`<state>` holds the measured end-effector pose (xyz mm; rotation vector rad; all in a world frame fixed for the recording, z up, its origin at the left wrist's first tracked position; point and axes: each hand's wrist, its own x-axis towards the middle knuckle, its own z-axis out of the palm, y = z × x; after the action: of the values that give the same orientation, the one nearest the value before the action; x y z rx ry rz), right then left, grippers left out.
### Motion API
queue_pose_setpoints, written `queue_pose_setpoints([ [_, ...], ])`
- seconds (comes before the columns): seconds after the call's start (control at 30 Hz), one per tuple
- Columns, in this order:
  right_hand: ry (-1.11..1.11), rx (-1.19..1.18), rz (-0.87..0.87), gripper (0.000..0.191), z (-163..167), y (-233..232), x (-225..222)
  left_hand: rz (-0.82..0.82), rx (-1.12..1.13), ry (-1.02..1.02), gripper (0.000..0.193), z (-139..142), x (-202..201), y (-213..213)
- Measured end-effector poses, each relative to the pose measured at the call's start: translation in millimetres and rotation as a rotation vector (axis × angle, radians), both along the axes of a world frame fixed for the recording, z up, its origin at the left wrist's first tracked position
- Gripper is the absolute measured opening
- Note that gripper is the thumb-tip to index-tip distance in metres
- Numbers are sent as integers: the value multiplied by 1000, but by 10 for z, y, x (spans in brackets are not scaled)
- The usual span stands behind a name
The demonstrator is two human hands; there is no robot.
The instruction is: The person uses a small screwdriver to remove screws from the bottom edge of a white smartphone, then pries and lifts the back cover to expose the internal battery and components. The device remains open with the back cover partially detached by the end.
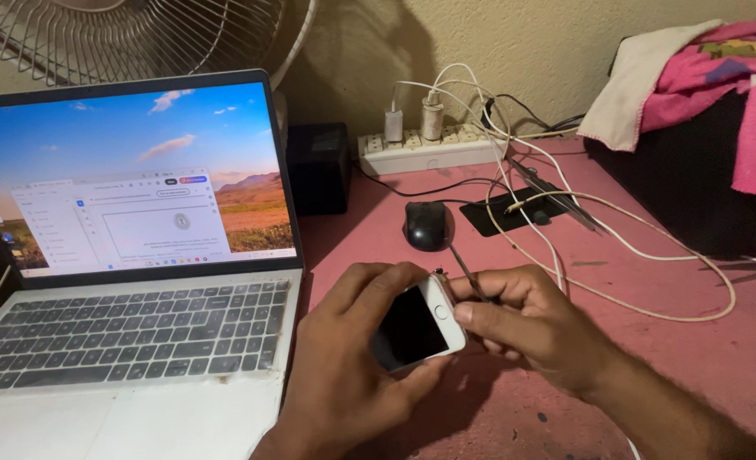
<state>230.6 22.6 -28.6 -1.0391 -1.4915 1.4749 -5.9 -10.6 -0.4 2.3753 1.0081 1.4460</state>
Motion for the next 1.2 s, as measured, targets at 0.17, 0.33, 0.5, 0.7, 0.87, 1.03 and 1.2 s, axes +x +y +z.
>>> queue_pose_setpoints([
  [0.17, 142, 142, 224, 69, 136, -111, -95, 16, 29, -39, 66, 16, -16, 0],
  [0.33, -79, 371, 216, 86, 205, -215, -128, -40, 17, -59, 62, -9, -43, 17],
  [0.5, -83, 420, 246, 84, 198, -184, -70, -102, -11, -42, 61, -46, -1, -18],
  [0.7, -157, 537, 256, 85, 174, -133, -34, -120, -24, -36, 60, -91, 24, -46],
  [0.87, -172, 556, 290, 84, 186, -138, -21, -201, -17, -125, 54, -178, 60, -16],
  [1.03, -196, 442, 251, 81, 216, -165, -35, -244, -48, -183, 50, -246, 84, -26],
  [1.2, -189, 439, 250, 82, 259, -204, -53, -232, -12, -217, 46, -264, 100, -38],
])
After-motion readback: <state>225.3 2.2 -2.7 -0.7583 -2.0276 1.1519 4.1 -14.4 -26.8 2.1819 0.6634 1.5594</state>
